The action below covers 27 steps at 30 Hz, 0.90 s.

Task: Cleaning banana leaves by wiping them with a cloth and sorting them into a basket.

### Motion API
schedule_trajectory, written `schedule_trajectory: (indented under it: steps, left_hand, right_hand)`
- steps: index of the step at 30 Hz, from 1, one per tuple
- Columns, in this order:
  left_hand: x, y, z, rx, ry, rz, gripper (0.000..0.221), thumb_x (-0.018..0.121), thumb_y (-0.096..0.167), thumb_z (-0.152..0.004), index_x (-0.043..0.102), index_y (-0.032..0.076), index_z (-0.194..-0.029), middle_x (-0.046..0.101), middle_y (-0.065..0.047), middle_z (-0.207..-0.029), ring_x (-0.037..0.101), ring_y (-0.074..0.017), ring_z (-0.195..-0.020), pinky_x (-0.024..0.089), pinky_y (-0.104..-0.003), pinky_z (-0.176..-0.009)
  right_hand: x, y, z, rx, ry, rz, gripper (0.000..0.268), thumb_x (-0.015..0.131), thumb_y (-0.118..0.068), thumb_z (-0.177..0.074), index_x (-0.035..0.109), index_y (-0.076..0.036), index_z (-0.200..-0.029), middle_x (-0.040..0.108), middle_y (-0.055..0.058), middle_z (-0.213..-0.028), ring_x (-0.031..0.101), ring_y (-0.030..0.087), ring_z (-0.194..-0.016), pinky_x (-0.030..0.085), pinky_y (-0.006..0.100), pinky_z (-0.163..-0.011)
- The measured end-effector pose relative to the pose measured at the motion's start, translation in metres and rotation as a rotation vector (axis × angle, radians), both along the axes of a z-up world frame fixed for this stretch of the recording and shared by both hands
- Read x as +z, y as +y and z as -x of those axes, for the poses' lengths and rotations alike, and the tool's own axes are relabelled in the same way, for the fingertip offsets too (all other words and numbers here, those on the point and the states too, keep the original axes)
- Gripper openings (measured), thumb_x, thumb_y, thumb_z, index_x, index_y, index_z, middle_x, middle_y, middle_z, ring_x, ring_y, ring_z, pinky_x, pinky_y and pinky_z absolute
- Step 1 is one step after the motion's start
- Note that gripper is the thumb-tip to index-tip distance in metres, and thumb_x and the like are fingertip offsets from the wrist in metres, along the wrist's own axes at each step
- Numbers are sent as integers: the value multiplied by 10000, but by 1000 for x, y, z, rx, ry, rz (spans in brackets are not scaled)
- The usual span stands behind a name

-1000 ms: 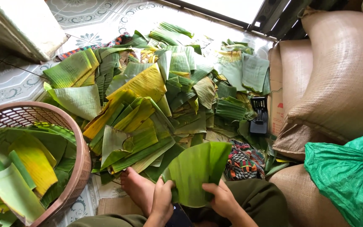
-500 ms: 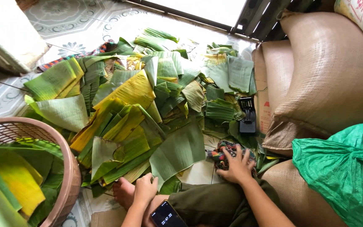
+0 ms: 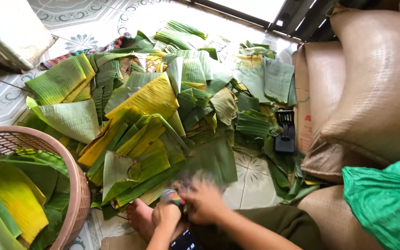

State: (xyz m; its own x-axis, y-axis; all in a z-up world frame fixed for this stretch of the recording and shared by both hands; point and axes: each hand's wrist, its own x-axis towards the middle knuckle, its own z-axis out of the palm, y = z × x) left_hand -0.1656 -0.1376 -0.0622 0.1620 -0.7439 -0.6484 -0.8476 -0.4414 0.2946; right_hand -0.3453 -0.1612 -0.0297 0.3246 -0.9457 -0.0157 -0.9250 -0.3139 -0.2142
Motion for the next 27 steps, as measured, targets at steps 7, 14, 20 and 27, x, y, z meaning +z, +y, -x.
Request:
schedule_trajectory:
  steps: [7,14,20,27]
  left_hand:
    - [28,-5,3,29,7,-61,330,551,396,-1002,674,98,-1073,718,-167,-1157,685,-418,-1092,534,-518,-899]
    - [9,-5,0,-5,-21,-77,378,536,427,-973,714,122,-1108,714,-171,-1185,657,-426,-1144,515,-514,-968]
    - [5,-2,-2,-89,86,53,368,598,463,-954,626,105,-869,731,-176,-1004,662,-458,-993,507,-544,-840]
    - [136,-34,30,-246,519,998,277,568,4,-862,683,54,-1108,731,-139,-1054,703,-327,-958,552,-421,-885]
  right_hand:
    - [24,-72,-8,-486,147,-385,467,595,-199,-797,610,-236,-1263,520,199,-1336,474,419,-1226,505,629,-882]
    - [59,-47,38,-395,95,-737,624,651,-432,-825,535,-545,-1427,341,120,-1417,412,377,-1334,331,539,-1132]
    - [17,-38,155,-634,258,-656,749,681,-541,-916,345,-411,-1572,296,171,-1561,355,407,-1427,457,559,-1070]
    - [28,-19,170,-1015,12,-803,759,593,-561,-957,234,-373,-1599,95,176,-1674,266,466,-1485,435,607,-1109]
